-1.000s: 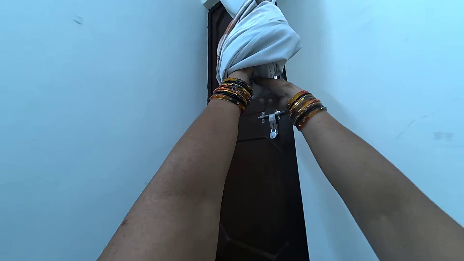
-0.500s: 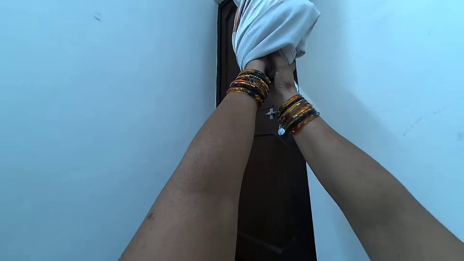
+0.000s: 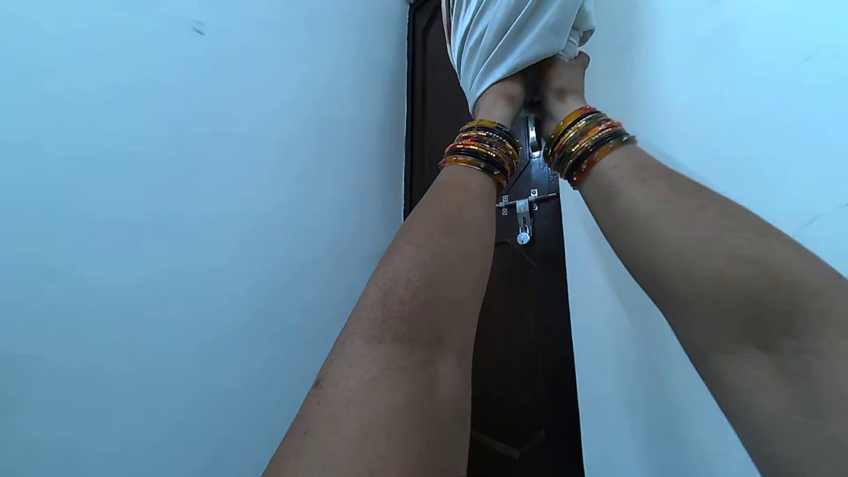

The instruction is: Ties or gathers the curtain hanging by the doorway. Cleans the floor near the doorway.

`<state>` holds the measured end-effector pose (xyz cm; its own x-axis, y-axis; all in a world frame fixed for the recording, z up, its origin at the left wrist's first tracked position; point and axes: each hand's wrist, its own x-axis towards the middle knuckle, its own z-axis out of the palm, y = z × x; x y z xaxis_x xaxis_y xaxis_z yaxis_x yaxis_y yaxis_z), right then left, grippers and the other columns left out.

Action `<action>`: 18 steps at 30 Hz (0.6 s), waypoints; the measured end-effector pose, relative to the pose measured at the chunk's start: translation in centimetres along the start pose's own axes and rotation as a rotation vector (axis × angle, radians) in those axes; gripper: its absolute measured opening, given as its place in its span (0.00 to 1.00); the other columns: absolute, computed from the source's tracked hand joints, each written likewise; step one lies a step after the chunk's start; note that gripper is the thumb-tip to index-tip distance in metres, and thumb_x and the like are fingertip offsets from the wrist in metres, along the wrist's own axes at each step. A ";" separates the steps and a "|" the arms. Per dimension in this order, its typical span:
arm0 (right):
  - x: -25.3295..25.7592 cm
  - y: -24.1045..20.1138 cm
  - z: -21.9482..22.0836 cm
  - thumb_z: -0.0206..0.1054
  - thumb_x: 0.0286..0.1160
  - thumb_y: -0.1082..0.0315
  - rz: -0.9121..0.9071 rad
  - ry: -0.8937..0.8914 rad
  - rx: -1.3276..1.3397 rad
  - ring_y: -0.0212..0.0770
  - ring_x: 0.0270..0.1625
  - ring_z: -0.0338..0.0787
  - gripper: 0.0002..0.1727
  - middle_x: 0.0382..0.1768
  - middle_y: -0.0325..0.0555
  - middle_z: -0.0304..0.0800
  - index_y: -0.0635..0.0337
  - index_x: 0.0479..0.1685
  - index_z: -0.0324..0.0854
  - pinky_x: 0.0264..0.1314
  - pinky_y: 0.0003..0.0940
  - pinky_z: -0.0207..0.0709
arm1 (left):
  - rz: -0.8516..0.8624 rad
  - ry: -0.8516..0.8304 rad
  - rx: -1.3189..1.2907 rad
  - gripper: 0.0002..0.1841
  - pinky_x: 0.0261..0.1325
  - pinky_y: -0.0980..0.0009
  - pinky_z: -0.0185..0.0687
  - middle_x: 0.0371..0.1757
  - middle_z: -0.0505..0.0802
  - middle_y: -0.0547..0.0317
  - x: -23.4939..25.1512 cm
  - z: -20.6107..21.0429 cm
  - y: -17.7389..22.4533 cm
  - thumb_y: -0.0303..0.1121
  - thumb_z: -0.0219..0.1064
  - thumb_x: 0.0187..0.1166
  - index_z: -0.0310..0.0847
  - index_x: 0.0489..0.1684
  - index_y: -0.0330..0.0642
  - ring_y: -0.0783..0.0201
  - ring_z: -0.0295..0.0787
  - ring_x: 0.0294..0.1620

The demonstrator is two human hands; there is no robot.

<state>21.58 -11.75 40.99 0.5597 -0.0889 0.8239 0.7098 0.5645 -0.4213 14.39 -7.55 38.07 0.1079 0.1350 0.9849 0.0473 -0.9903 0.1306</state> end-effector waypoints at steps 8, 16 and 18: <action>2.3 -3.3 -1.7 0.64 0.80 0.49 0.101 -0.121 -0.054 0.52 0.64 0.87 0.39 0.68 0.56 0.81 0.56 0.87 0.56 0.55 0.54 0.87 | 0.099 0.081 -0.259 0.24 0.82 0.46 0.69 0.73 0.87 0.44 0.5 -0.3 -0.3 0.46 0.50 0.94 0.83 0.71 0.39 0.52 0.77 0.81; 3.2 -3.1 -0.5 0.70 0.77 0.50 -0.025 0.044 -0.214 0.54 0.71 0.83 0.44 0.72 0.65 0.78 0.61 0.88 0.54 0.69 0.48 0.80 | -0.054 -0.026 -0.432 0.28 0.48 0.53 0.82 0.41 0.89 0.48 -1.2 0.1 -0.9 0.52 0.45 0.94 0.84 0.49 0.36 0.56 0.87 0.42; 2.8 -3.3 -0.6 0.68 0.79 0.53 -0.090 0.044 -0.311 0.54 0.77 0.78 0.39 0.75 0.66 0.75 0.66 0.84 0.61 0.76 0.47 0.75 | -0.059 -0.031 -0.465 0.28 0.45 0.54 0.82 0.40 0.88 0.49 -2.0 0.1 -0.8 0.51 0.44 0.95 0.84 0.48 0.36 0.56 0.87 0.39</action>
<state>21.07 -14.32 44.45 0.5020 -0.1658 0.8488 0.8501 0.2755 -0.4488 14.22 -6.99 35.97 0.1478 0.1851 0.9715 -0.3948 -0.8896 0.2296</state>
